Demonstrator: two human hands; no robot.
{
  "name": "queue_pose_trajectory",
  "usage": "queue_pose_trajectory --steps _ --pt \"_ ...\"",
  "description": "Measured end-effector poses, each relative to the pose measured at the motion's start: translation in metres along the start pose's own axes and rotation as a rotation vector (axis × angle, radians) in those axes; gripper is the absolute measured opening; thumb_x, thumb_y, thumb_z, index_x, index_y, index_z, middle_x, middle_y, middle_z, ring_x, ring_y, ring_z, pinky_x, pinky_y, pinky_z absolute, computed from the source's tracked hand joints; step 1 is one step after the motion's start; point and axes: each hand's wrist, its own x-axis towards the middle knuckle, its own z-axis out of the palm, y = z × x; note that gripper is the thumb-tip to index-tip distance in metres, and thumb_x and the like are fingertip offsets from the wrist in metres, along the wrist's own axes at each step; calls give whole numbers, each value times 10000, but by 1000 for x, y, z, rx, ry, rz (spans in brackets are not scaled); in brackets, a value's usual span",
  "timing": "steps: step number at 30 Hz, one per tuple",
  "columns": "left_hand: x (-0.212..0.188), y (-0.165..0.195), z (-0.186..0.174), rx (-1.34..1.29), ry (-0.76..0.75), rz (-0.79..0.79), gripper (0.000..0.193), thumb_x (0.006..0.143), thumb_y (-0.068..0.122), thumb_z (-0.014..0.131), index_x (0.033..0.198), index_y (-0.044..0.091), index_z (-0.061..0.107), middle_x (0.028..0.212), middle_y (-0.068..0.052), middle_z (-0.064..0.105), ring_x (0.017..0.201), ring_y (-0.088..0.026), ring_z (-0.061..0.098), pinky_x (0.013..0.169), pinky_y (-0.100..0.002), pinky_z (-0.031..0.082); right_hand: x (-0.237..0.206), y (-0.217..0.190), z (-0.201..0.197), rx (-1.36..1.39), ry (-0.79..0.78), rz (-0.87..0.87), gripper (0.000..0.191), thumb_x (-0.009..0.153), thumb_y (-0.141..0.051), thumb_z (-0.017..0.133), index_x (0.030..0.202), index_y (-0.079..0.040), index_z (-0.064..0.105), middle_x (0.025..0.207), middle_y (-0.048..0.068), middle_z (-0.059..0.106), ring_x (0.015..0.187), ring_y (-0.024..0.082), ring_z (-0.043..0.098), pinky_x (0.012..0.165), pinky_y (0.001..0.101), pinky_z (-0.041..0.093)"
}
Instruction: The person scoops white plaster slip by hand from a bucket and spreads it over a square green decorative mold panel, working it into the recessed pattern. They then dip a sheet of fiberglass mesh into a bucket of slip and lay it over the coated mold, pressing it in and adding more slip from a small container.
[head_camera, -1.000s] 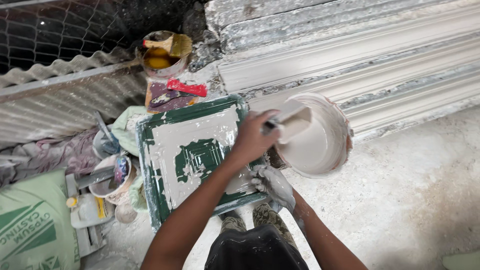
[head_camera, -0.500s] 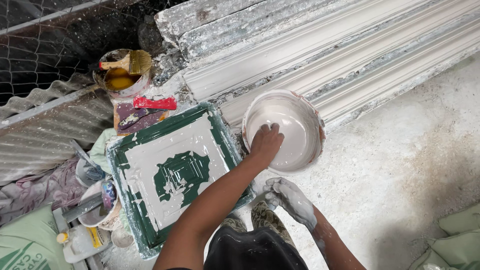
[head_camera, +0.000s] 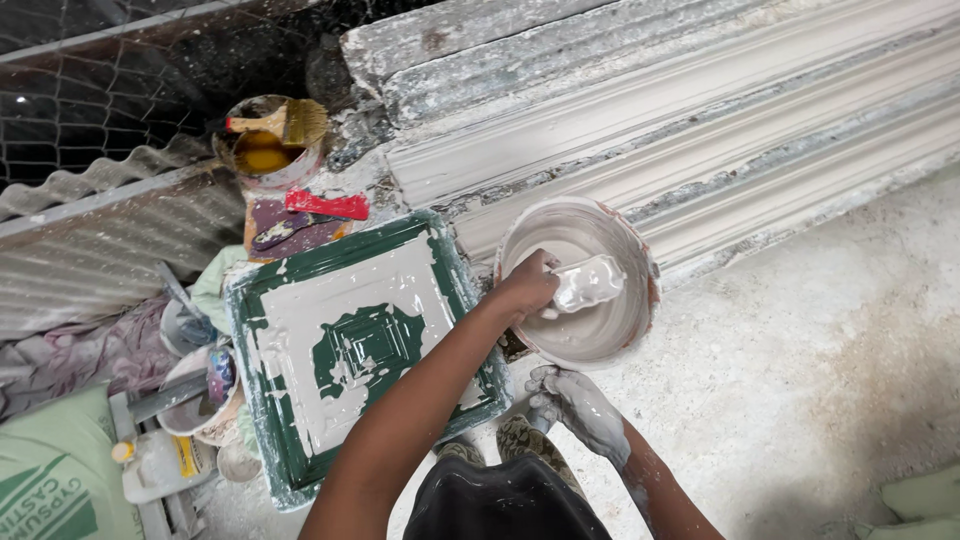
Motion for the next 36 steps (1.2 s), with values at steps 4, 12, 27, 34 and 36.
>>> queue_pose_trajectory --steps 4,12,27,34,36 --pt "-44 21 -14 -212 -104 77 431 922 55 552 1350 41 500 967 -169 683 705 -171 697 579 -297 591 9 -3 6 -1 -5 11 223 982 -105 505 1117 33 616 1003 123 702 845 179 688 758 296 577" --pt "-131 24 -72 -339 14 175 443 917 86 598 1354 33 549 952 -142 687 724 -146 682 500 -269 494 32 0 22 -98 -99 85 229 1003 -118 477 1149 1 607 1015 115 705 788 162 658 642 292 543" --pt "-252 -138 -202 -222 808 207 385 907 170 671 1272 46 676 947 -54 657 775 -97 576 646 -249 491 101 25 74 -267 -126 66 170 1021 -71 433 1079 -9 580 976 89 657 708 121 577 659 290 551" --pt "-276 -177 -212 21 1057 59 433 855 255 688 1249 75 694 991 -116 724 864 -195 655 813 -326 517 121 36 81 -434 -31 68 187 1049 -123 431 1073 -22 587 993 117 712 721 126 602 702 311 557" --pt "-282 -181 -214 154 1110 46 464 833 291 699 1249 86 696 1048 -140 724 950 -255 677 887 -358 516 126 38 80 -437 -15 90 137 1043 -101 439 1037 -13 543 1002 126 714 774 130 656 739 306 579"
